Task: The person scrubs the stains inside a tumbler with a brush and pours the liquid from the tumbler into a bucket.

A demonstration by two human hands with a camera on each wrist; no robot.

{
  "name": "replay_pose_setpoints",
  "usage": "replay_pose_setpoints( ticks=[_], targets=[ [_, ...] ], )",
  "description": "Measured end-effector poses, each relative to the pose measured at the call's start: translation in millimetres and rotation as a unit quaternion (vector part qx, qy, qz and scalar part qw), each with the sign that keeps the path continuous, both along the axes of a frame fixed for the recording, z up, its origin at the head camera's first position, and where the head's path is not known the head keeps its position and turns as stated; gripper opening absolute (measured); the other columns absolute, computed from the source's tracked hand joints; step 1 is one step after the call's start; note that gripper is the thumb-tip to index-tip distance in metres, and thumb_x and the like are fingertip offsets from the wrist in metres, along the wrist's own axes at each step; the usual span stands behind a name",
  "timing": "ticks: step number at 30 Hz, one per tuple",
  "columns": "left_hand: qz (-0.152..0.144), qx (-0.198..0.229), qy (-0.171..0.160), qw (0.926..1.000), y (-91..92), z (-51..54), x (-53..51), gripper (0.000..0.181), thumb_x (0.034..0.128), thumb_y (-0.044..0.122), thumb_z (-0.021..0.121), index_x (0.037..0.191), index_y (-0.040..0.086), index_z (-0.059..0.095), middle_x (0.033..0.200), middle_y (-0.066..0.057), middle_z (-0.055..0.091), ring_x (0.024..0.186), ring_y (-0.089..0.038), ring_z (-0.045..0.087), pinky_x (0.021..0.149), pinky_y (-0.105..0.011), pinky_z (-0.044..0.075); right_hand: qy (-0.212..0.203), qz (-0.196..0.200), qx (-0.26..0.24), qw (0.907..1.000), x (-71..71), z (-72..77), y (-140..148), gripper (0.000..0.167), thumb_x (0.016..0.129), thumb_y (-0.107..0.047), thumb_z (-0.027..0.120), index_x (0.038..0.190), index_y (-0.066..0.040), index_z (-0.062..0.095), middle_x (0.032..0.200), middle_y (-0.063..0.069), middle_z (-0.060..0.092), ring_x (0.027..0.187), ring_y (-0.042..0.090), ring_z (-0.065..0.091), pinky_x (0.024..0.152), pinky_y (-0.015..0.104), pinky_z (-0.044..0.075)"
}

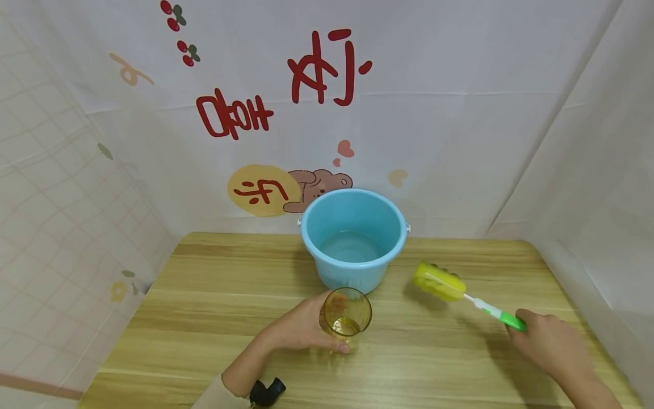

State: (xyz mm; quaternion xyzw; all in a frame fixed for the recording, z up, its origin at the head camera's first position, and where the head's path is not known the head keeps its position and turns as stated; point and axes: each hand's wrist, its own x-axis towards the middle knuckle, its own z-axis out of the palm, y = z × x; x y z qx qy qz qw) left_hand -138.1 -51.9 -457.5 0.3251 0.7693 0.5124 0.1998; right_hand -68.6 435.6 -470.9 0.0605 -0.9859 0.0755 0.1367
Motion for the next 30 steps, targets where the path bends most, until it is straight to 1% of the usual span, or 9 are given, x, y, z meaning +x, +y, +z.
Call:
replay_pose_setpoints(
  ticks=[3, 5, 11, 18, 25, 30],
  targets=[
    [0.000, -0.002, 0.004, 1.0000, 0.0, 0.4, 0.0, 0.086, 0.0757, 0.036, 0.097, 0.148, 0.026, 0.052, 0.135, 0.006, 0.063, 0.126, -0.012, 0.059, 0.108, -0.030, 0.046, -0.007, -0.011, -0.003, 0.9999, 0.7, 5.9, 0, 0.041, 0.091, -0.012, 0.066, 0.068, -0.022, 0.034, 0.059, -0.007, 0.026, 0.053, 0.015, 0.029, 0.046, 0.033, 0.025],
    [0.000, -0.002, 0.005, 1.0000, -0.1, 0.6, 0.0, 0.086, 0.0757, 0.036, 0.097, 0.148, 0.027, 0.052, 0.135, 0.006, 0.063, 0.126, -0.011, 0.059, 0.108, -0.030, 0.046, -0.008, -0.013, -0.008, 0.9998, 1.6, 10.0, 0, 0.041, 0.093, -0.012, 0.065, 0.068, -0.021, 0.034, 0.060, -0.006, 0.026, 0.053, 0.014, 0.029, 0.047, 0.032, 0.024],
    [-0.006, 0.004, -0.003, 1.0000, -0.2, 1.3, -0.2, 0.086, 0.0767, 0.033, 0.097, 0.149, 0.027, 0.050, 0.136, 0.007, 0.062, 0.126, -0.012, 0.059, 0.109, -0.030, 0.046, 0.048, 0.009, -0.013, 0.9987, 4.6, 20.8, -1, 0.042, 0.090, -0.009, 0.064, 0.067, -0.024, 0.032, 0.060, -0.010, 0.024, 0.052, 0.006, 0.022, 0.048, 0.027, 0.021],
    [-0.005, 0.003, -0.006, 1.0000, -0.7, 1.8, -0.2, 0.086, 0.0768, 0.034, 0.097, 0.149, 0.027, 0.050, 0.136, 0.006, 0.062, 0.126, -0.012, 0.058, 0.108, -0.030, 0.047, 0.092, 0.016, -0.009, 0.9956, 4.7, 31.7, -9, 0.041, 0.089, -0.011, 0.062, 0.066, -0.026, 0.031, 0.059, -0.011, 0.022, 0.052, 0.005, 0.019, 0.047, 0.028, 0.019],
    [-0.008, 0.007, -0.007, 0.9999, -0.8, 1.0, -0.3, 0.086, 0.0774, 0.031, 0.097, 0.149, 0.030, 0.049, 0.137, 0.008, 0.062, 0.127, -0.012, 0.058, 0.109, -0.032, 0.047, 0.134, 0.041, -0.008, 0.9901, 2.4, 40.4, -17, 0.037, 0.087, -0.013, 0.058, 0.066, -0.027, 0.031, 0.061, -0.015, 0.019, 0.053, 0.003, 0.017, 0.047, 0.026, 0.018],
    [-0.011, 0.009, -0.002, 0.9999, -0.8, 0.0, -0.9, 0.086, 0.0778, 0.029, 0.096, 0.149, 0.030, 0.049, 0.137, 0.009, 0.062, 0.127, -0.011, 0.058, 0.109, -0.032, 0.047, 0.158, 0.050, -0.011, 0.9862, 1.3, 50.5, -25, 0.036, 0.087, -0.016, 0.056, 0.065, -0.027, 0.029, 0.061, -0.017, 0.017, 0.053, 0.001, 0.016, 0.047, 0.025, 0.017]
  ],
)
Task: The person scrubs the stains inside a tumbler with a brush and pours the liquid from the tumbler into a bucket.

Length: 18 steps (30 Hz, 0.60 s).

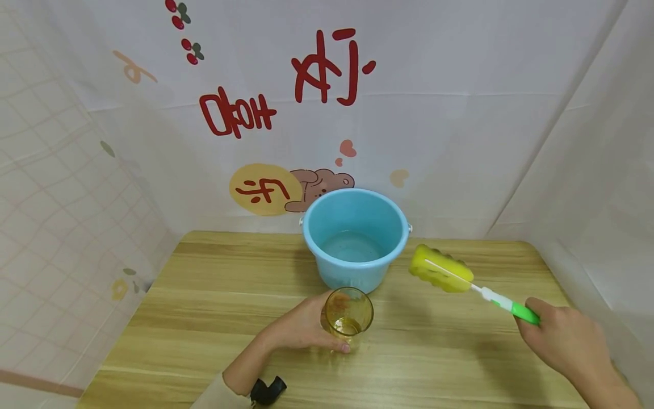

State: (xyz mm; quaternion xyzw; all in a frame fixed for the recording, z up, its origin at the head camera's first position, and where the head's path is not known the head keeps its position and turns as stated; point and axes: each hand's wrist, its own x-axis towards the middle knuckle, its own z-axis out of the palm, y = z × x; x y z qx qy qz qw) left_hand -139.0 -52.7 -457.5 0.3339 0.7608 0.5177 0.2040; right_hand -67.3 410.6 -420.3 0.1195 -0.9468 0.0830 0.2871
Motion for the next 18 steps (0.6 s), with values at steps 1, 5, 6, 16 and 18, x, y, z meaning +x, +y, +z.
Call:
replay_pose_setpoints(
  ticks=[1, 5, 6, 16, 18],
  targets=[
    [-0.001, -0.001, 0.001, 1.0000, -0.1, 0.1, 0.1, 0.086, 0.0778, 0.029, 0.096, 0.149, 0.030, 0.049, 0.137, 0.009, 0.062, 0.127, -0.011, 0.058, 0.109, -0.032, 0.047, 0.000, -0.002, -0.001, 1.0000, 0.7, 2.3, -2, 0.036, 0.087, -0.015, 0.056, 0.065, -0.027, 0.029, 0.060, -0.017, 0.017, 0.053, 0.002, 0.016, 0.047, 0.026, 0.017],
    [-0.003, 0.001, -0.001, 1.0000, -0.2, 0.5, 0.1, 0.086, 0.0779, 0.029, 0.096, 0.150, 0.029, 0.049, 0.137, 0.008, 0.062, 0.127, -0.011, 0.058, 0.109, -0.031, 0.047, 0.006, -0.004, -0.001, 1.0000, 1.0, 10.7, -7, 0.036, 0.087, -0.016, 0.055, 0.066, -0.028, 0.028, 0.060, -0.017, 0.017, 0.054, 0.002, 0.014, 0.047, 0.026, 0.016],
    [-0.005, 0.003, -0.001, 1.0000, -0.1, 0.6, 0.1, 0.086, 0.0780, 0.029, 0.096, 0.150, 0.029, 0.048, 0.137, 0.007, 0.062, 0.127, -0.012, 0.058, 0.109, -0.031, 0.047, 0.008, -0.004, -0.001, 1.0000, 0.5, 12.3, -8, 0.037, 0.088, -0.016, 0.055, 0.066, -0.028, 0.028, 0.060, -0.018, 0.016, 0.054, 0.002, 0.014, 0.047, 0.026, 0.016],
    [-0.009, 0.008, -0.010, 0.9999, -0.4, 2.4, 1.1, 0.086, 0.0783, 0.028, 0.096, 0.150, 0.027, 0.049, 0.138, 0.001, 0.063, 0.127, -0.017, 0.060, 0.108, -0.031, 0.047, 0.045, 0.014, 0.019, 0.9987, -3.2, 29.1, -22, 0.033, 0.095, -0.033, 0.041, 0.066, -0.026, 0.026, 0.062, -0.017, 0.014, 0.056, 0.002, 0.012, 0.047, 0.026, 0.015],
    [-0.008, 0.006, -0.009, 0.9999, -0.5, 2.9, 0.9, 0.086, 0.0782, 0.029, 0.096, 0.150, 0.026, 0.049, 0.137, 0.000, 0.063, 0.127, -0.017, 0.060, 0.108, -0.030, 0.047, 0.045, 0.014, 0.020, 0.9987, -3.3, 31.2, -24, 0.032, 0.094, -0.032, 0.042, 0.067, -0.027, 0.027, 0.062, -0.017, 0.014, 0.055, 0.002, 0.013, 0.047, 0.026, 0.015]
  ],
)
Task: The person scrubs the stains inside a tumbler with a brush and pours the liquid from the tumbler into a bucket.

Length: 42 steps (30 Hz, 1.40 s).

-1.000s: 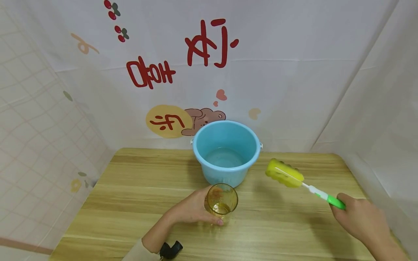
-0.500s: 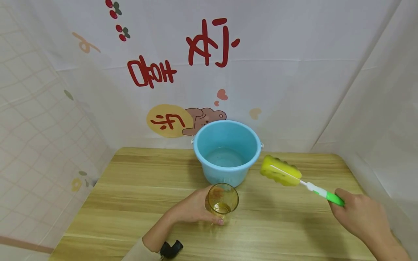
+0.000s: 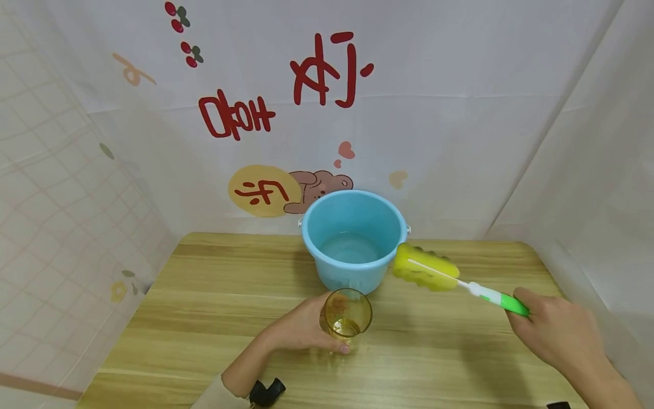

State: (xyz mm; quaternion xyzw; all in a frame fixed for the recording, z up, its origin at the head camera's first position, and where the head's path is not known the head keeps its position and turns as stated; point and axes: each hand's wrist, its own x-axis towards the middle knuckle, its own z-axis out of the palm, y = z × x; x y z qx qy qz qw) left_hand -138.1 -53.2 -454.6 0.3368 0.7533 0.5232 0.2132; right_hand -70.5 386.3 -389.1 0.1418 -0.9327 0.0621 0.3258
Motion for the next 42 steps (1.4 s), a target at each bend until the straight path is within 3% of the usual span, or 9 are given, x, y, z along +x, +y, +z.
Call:
replay_pose_setpoints(
  ticks=[4, 12, 20, 26, 31, 42],
  targets=[
    [-0.001, 0.000, -0.002, 1.0000, 0.0, -0.1, -0.6, 0.085, 0.0785, 0.029, 0.096, 0.150, 0.026, 0.049, 0.137, 0.002, 0.063, 0.126, -0.014, 0.060, 0.107, -0.029, 0.047, 0.000, -0.001, 0.003, 1.0000, -1.2, 2.7, -4, 0.029, 0.091, -0.028, 0.044, 0.066, -0.028, 0.028, 0.061, -0.018, 0.014, 0.054, 0.002, 0.013, 0.047, 0.026, 0.015],
    [0.000, -0.006, 0.002, 1.0000, 0.1, 0.2, -0.5, 0.083, 0.0785, 0.031, 0.096, 0.147, 0.032, 0.049, 0.132, 0.013, 0.062, 0.123, -0.006, 0.059, 0.107, -0.029, 0.048, 0.025, 0.026, 0.030, 0.9989, -7.2, 7.5, -11, 0.034, 0.098, -0.044, 0.031, 0.066, -0.030, 0.034, 0.062, -0.021, 0.013, 0.054, 0.000, 0.011, 0.045, 0.024, 0.014],
    [0.005, -0.015, 0.001, 0.9999, -0.5, -0.8, 0.2, 0.085, 0.0785, 0.036, 0.095, 0.149, 0.020, 0.050, 0.135, 0.001, 0.064, 0.124, -0.013, 0.060, 0.105, -0.028, 0.048, 0.024, 0.040, 0.042, 0.9980, -9.9, 17.4, -22, 0.049, 0.105, -0.058, 0.024, 0.068, -0.030, 0.041, 0.062, -0.022, 0.014, 0.053, 0.000, 0.011, 0.044, 0.024, 0.014],
    [0.006, -0.013, -0.002, 0.9999, -0.2, -1.4, -0.2, 0.083, 0.0782, 0.036, 0.096, 0.147, 0.021, 0.051, 0.134, 0.002, 0.064, 0.124, -0.015, 0.061, 0.106, -0.028, 0.048, 0.014, 0.046, 0.049, 0.9976, -10.6, 23.2, -29, 0.060, 0.105, -0.067, 0.022, 0.071, -0.028, 0.052, 0.062, -0.024, 0.015, 0.054, -0.002, 0.013, 0.042, 0.024, 0.017],
    [0.004, -0.010, -0.003, 0.9999, -0.4, -1.3, 0.3, 0.084, 0.0779, 0.036, 0.096, 0.148, 0.022, 0.051, 0.134, 0.001, 0.064, 0.125, -0.018, 0.061, 0.106, -0.029, 0.048, 0.015, 0.058, 0.055, 0.9967, -12.6, 25.7, -34, 0.067, 0.105, -0.067, 0.021, 0.079, -0.025, 0.066, 0.059, -0.026, 0.021, 0.053, -0.002, 0.015, 0.040, 0.025, 0.019],
    [0.010, -0.021, 0.001, 0.9997, -0.8, -1.5, -0.4, 0.083, 0.0779, 0.038, 0.095, 0.146, 0.018, 0.052, 0.132, 0.000, 0.065, 0.122, -0.017, 0.062, 0.103, -0.026, 0.049, 0.020, 0.079, 0.072, 0.9941, -18.6, 31.2, -44, 0.060, 0.105, -0.061, 0.023, 0.078, -0.025, 0.064, 0.057, -0.025, 0.031, 0.051, -0.003, 0.019, 0.038, 0.026, 0.020]
  ],
)
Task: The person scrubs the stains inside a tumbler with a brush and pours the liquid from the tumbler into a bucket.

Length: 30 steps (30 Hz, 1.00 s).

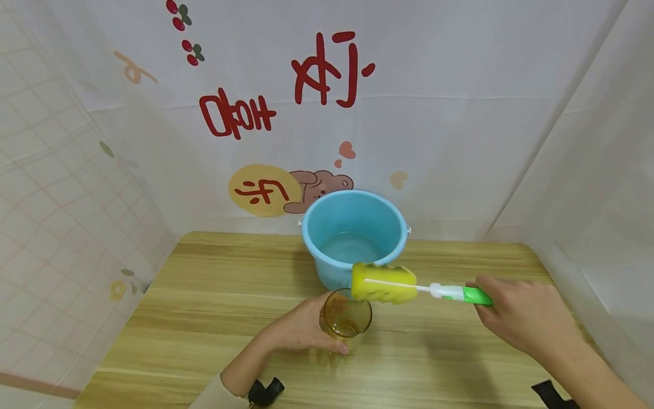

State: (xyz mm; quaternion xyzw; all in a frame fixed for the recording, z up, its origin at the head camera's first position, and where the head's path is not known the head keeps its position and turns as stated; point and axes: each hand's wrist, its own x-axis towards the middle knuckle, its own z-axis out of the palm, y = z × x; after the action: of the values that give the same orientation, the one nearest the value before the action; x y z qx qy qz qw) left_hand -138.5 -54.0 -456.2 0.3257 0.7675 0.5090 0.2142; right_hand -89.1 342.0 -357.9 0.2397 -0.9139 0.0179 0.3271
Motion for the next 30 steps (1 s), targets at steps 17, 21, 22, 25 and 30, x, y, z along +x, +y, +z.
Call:
replay_pose_setpoints(
  ticks=[17, 21, 22, 25, 30],
  targets=[
    [-0.013, 0.017, 0.002, 0.9998, 0.2, -0.3, -0.6, 0.085, 0.0784, 0.037, 0.095, 0.149, 0.032, 0.048, 0.137, 0.011, 0.061, 0.128, -0.018, 0.059, 0.110, -0.033, 0.047, -0.027, 0.042, 0.042, 0.9979, -6.9, 4.9, -13, 0.052, 0.105, -0.050, 0.028, 0.081, -0.023, 0.066, 0.058, -0.025, 0.035, 0.051, -0.004, 0.018, 0.039, 0.022, 0.019],
    [-0.011, 0.016, 0.003, 0.9998, -0.5, -0.5, -0.1, 0.084, 0.0781, 0.037, 0.095, 0.147, 0.032, 0.049, 0.134, 0.016, 0.060, 0.127, -0.015, 0.059, 0.109, -0.030, 0.046, -0.025, 0.052, 0.052, 0.9970, -9.2, 7.2, -17, 0.046, 0.101, -0.043, 0.028, 0.082, -0.023, 0.064, 0.060, -0.024, 0.032, 0.052, -0.003, 0.017, 0.041, 0.022, 0.017],
    [-0.011, 0.016, 0.003, 0.9998, -0.6, -0.5, 0.0, 0.083, 0.0782, 0.037, 0.095, 0.147, 0.033, 0.049, 0.134, 0.016, 0.060, 0.127, -0.013, 0.059, 0.109, -0.029, 0.046, -0.021, 0.054, 0.055, 0.9968, -10.1, 7.7, -19, 0.050, 0.102, -0.046, 0.022, 0.080, -0.025, 0.061, 0.061, -0.024, 0.027, 0.052, -0.002, 0.016, 0.041, 0.022, 0.016],
    [-0.011, 0.015, 0.005, 0.9998, -0.8, -0.5, 0.0, 0.083, 0.0783, 0.038, 0.095, 0.147, 0.033, 0.049, 0.134, 0.016, 0.060, 0.125, -0.008, 0.058, 0.109, -0.029, 0.045, -0.017, 0.066, 0.062, 0.9957, -13.2, 9.6, -23, 0.043, 0.101, -0.044, 0.023, 0.074, -0.027, 0.051, 0.062, -0.023, 0.022, 0.053, -0.001, 0.015, 0.043, 0.021, 0.015],
    [-0.014, 0.013, 0.006, 0.9998, -1.2, -1.0, -0.3, 0.085, 0.0786, 0.038, 0.095, 0.148, 0.035, 0.047, 0.136, 0.016, 0.059, 0.127, -0.004, 0.055, 0.112, -0.030, 0.043, -0.028, 0.086, 0.066, 0.9937, -17.3, 14.8, -26, 0.014, 0.086, -0.027, 0.047, 0.072, -0.028, 0.046, 0.064, -0.022, 0.021, 0.055, -0.001, 0.015, 0.044, 0.021, 0.015]
  ],
)
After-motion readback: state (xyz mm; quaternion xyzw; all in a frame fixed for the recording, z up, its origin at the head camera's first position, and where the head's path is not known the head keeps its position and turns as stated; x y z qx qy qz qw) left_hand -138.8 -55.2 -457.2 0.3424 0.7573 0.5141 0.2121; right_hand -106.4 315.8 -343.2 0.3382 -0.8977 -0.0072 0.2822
